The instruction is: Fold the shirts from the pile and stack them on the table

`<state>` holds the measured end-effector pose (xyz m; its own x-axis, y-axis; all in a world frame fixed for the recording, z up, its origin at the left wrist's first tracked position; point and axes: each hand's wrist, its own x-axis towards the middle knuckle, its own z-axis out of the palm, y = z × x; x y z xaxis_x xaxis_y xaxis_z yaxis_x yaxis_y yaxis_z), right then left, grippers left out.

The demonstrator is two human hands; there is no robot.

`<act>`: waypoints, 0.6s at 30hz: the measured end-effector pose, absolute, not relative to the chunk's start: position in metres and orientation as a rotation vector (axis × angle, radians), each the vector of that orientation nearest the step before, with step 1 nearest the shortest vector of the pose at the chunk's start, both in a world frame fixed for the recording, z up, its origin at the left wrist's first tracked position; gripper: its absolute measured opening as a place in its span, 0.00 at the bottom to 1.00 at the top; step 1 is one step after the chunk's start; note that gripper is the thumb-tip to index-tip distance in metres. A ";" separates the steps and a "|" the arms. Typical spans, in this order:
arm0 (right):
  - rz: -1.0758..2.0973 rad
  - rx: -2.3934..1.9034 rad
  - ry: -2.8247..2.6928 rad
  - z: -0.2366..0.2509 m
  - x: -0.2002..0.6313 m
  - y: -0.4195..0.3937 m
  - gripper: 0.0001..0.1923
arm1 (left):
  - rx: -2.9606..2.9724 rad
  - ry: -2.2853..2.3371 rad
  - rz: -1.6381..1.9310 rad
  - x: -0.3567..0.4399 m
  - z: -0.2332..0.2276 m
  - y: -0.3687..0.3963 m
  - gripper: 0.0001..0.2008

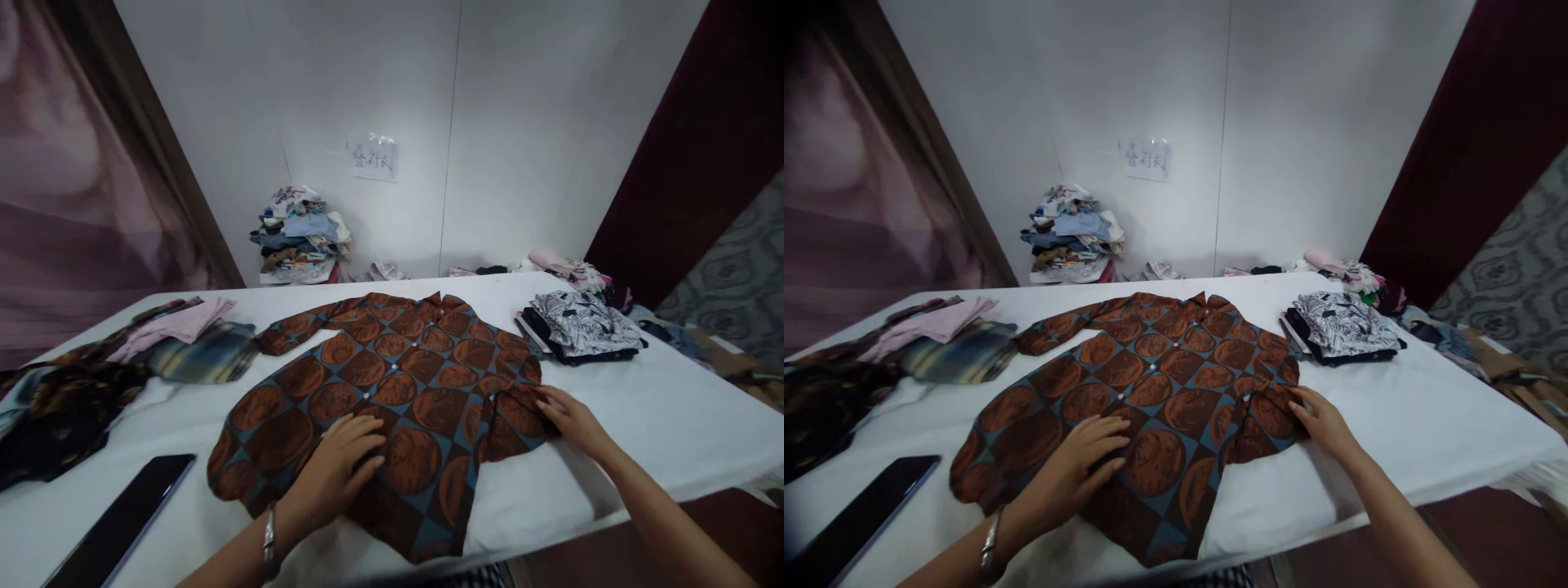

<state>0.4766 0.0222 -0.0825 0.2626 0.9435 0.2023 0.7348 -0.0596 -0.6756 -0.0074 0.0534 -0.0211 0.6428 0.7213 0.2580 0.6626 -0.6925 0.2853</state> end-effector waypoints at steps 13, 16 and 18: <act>0.274 -2.031 -1.690 0.003 0.402 0.249 0.26 | 2.746 1.514 0.275 -0.011 -0.084 0.061 0.29; 0.292 -2.107 -1.644 -0.004 0.405 0.295 0.28 | 2.750 1.525 0.346 -0.013 -0.090 0.062 0.33; 0.302 -2.126 -1.645 -0.010 0.404 0.315 0.30 | 2.746 1.536 0.368 -0.013 -0.092 0.066 0.36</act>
